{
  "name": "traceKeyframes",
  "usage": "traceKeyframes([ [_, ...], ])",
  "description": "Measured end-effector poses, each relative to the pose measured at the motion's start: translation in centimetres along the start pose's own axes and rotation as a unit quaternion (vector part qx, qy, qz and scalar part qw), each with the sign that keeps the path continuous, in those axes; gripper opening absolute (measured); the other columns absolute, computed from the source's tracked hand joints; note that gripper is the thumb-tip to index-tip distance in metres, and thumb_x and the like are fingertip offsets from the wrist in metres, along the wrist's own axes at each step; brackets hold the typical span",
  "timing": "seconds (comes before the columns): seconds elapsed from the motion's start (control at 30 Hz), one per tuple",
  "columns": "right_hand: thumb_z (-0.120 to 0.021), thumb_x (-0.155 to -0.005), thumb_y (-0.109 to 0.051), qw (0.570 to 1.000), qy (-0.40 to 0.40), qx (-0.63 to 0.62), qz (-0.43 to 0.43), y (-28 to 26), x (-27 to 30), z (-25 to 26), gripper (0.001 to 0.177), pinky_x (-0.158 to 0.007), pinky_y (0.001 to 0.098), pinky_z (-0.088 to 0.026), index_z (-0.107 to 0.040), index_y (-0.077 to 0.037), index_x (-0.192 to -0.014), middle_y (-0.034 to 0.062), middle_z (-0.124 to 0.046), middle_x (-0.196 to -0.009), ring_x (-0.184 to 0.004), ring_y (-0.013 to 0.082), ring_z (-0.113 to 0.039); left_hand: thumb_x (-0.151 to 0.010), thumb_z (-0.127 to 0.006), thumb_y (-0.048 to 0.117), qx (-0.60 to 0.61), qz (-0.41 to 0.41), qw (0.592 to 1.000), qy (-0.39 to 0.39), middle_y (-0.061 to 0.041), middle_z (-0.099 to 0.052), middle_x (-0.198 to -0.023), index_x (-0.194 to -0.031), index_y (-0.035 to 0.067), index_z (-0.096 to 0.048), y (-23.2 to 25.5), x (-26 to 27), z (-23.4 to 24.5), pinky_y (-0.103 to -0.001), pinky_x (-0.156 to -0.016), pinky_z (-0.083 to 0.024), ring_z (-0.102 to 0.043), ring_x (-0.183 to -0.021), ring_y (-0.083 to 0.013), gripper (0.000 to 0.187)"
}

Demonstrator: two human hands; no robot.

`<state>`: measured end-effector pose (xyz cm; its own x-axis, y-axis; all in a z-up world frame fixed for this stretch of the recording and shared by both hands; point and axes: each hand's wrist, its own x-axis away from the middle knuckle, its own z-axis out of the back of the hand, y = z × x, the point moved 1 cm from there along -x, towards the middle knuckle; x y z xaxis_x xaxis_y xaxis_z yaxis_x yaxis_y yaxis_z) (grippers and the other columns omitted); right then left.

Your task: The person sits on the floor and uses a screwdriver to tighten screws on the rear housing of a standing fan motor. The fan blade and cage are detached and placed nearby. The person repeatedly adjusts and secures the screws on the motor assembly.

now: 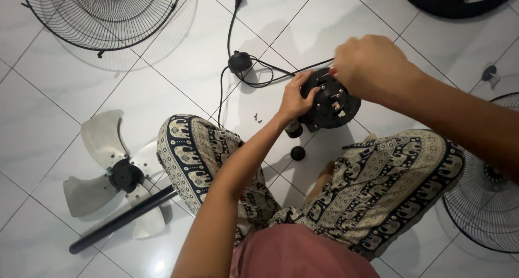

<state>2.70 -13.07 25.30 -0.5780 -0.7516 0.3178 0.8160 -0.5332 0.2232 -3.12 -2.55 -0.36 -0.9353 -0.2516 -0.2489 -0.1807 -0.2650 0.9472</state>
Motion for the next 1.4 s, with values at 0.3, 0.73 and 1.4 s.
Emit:
traceKeyframes([
  [0.3, -0.072, -0.084, -0.028, 0.986, 0.044, 0.158, -0.016, -0.9, 1.0, -1.0, 0.036, -0.05, 0.0305, -0.058, -0.066, -0.002, -0.107, 0.01, -0.07, -0.076, -0.064, 0.0206, -0.07, -0.086, -0.077, 0.013, 0.016, -0.01, 1.0, -0.015, -0.018, -0.068, -0.125, -0.129, 0.005, -0.063, 0.1, -0.1, 0.0, -0.038, -0.098, -0.057, -0.07, -0.113, -0.0369, 0.047],
  [0.73, -0.068, -0.09, -0.021, 0.957, -0.131, 0.23, 0.121, -1.2, -0.4, -1.4, 0.018, -0.064, 0.0334, -0.06, -0.078, -0.013, -0.076, 0.0044, -0.073, -0.078, -0.074, 0.02, -0.075, -0.071, -0.09, 0.038, -0.044, 0.107, 0.989, -0.09, -0.016, -0.073, -0.12, -0.135, 0.009, -0.059, 0.2, -0.2, -0.3, -0.04, -0.096, -0.057, -0.071, -0.112, -0.0327, 0.076],
  [1.4, -0.062, -0.098, -0.059, 0.984, -0.09, -0.019, -0.151, 4.6, 2.1, -1.1, 0.05, -0.062, 0.0418, -0.056, -0.082, -0.014, -0.098, 0.012, -0.077, -0.08, -0.071, 0.0282, -0.072, -0.082, -0.08, 0.057, -0.002, 0.134, 0.957, -0.256, -0.018, -0.064, -0.128, -0.144, 0.006, -0.05, -5.6, -2.7, 0.5, -0.039, -0.095, -0.055, -0.069, -0.113, -0.0294, 0.086],
])
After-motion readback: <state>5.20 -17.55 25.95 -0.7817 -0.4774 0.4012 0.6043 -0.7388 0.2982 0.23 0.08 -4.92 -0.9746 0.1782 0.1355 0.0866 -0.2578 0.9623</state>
